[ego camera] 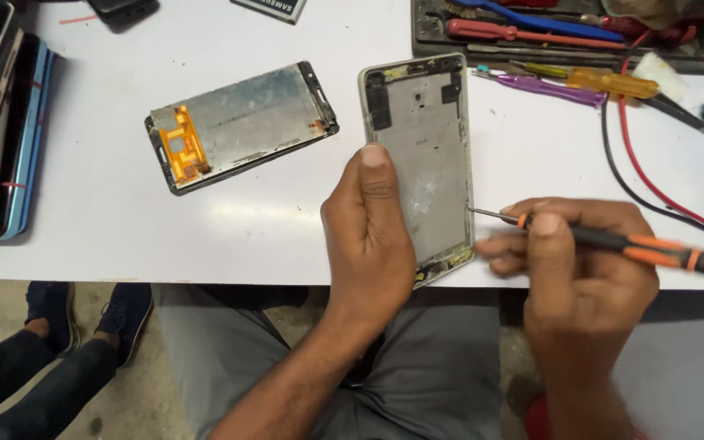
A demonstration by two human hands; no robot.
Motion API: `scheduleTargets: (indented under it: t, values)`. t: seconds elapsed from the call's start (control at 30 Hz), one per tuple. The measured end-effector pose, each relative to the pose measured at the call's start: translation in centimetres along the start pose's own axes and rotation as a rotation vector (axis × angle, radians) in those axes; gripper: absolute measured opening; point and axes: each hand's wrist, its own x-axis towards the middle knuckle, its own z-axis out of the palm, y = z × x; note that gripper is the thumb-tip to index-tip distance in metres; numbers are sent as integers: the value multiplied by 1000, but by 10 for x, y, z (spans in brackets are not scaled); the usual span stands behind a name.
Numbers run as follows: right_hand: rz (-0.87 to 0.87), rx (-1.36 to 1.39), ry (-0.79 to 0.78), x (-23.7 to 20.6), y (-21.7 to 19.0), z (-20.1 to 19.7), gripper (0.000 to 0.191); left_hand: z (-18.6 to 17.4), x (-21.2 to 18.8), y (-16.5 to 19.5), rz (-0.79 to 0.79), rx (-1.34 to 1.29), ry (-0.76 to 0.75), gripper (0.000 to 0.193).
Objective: The person uses a screwdriver to pry open the back cover of a smartphone, then removes the battery and motherboard. The components are separated and placed on the workbench.
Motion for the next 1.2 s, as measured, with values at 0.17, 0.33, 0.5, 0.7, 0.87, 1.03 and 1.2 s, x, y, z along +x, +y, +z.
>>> scheduleTargets:
  t: [0.17, 0.33, 0.5, 0.7, 0.87, 1.03, 1.2]
  values:
    - [74, 108, -130, 10, 11, -2, 18, -3, 0, 1, -60, -101, -25, 61]
    - [162, 476, -95, 12, 16, -6, 20, -4, 3, 0, -23, -128, -39, 62]
    - [226, 501, -71, 10, 14, -8, 23, -3, 5, -2, -8, -125, -43, 64]
    - [311, 579, -109, 14, 17, -14, 32, -2, 11, -1, -48, -141, -65, 71]
    - [418, 640, -172, 30, 24, -15, 36, -1, 24, -3, -203, -254, -45, 75]
    - [319, 595, -87, 26, 23, -8, 28, 3, 28, -3, -193, -99, -2, 61]
    - [-88, 296, 3, 13, 18, -5, 21, 9, 24, 8, -95, 0, -94, 54]
